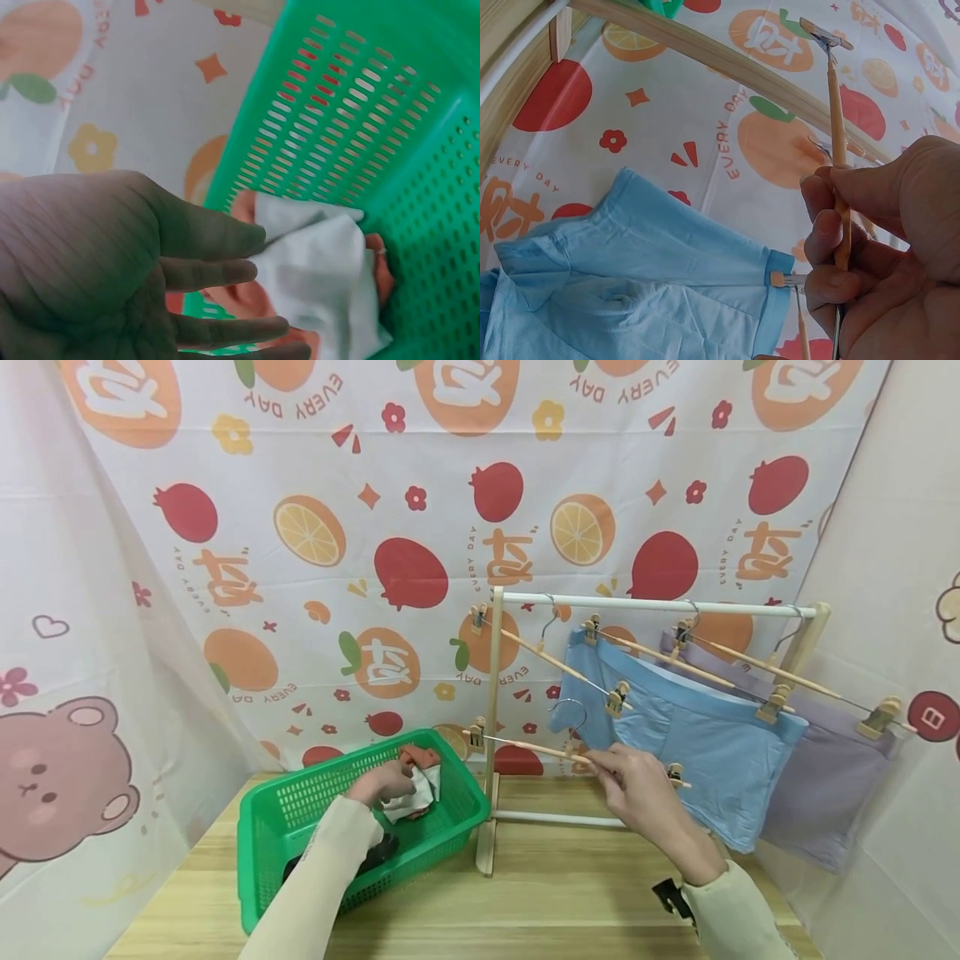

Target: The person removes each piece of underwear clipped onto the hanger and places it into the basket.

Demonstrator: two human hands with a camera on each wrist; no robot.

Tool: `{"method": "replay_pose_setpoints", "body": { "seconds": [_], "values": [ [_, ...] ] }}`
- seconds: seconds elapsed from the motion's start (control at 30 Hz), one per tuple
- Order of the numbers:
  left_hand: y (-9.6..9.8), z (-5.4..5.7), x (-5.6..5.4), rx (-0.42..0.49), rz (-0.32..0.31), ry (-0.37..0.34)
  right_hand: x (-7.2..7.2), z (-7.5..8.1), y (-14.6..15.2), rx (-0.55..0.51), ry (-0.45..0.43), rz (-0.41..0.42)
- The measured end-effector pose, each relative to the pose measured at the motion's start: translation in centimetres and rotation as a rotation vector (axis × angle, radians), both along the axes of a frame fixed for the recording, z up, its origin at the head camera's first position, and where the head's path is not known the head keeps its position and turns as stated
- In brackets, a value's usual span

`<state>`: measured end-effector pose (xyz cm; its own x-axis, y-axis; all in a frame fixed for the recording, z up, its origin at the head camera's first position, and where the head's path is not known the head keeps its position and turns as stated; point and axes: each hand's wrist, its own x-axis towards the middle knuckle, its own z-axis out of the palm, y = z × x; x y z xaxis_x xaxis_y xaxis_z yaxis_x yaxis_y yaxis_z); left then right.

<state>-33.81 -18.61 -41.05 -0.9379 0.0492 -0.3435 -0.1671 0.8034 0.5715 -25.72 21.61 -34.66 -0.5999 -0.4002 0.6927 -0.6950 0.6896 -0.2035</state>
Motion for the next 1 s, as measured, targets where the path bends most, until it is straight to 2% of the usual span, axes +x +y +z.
{"method": "replay_pose_setpoints", "body": {
  "seconds": [0.07,0.2,0.33,0.47,0.57,0.63,0.9,1.0],
  "values": [
    [0.5,0.6,0.1,-0.012,0.019,0.031,0.1,0.0,0.1,-0.005,-0.010,-0.006],
    [1.9,1.8,0.4,-0.016,0.013,0.164,0.2,-0.1,0.4,-0.010,-0.019,-0.019],
    [3.6,3.4,0.7,0.037,-0.055,0.338,0.3,0.0,0.7,-0.014,0.003,-0.024],
    [5.1,4.8,0.9,0.168,-0.142,0.455,0.3,0.2,1.0,-0.024,0.002,-0.014],
    [6.1,5.3,0.7,0.266,-0.172,0.504,0.4,0.4,1.1,-0.022,-0.003,-0.015],
    [6.7,5.4,0.5,0.301,-0.183,0.540,0.5,0.5,1.2,-0.020,0.002,-0.013],
    [8.8,5.6,0.0,0.348,-0.244,0.641,0.9,0.5,1.5,-0.018,0.028,-0.007],
    [9.5,5.6,-0.2,0.366,-0.258,0.655,1.2,0.3,1.7,-0.010,0.034,-0.012]
  ]
}}
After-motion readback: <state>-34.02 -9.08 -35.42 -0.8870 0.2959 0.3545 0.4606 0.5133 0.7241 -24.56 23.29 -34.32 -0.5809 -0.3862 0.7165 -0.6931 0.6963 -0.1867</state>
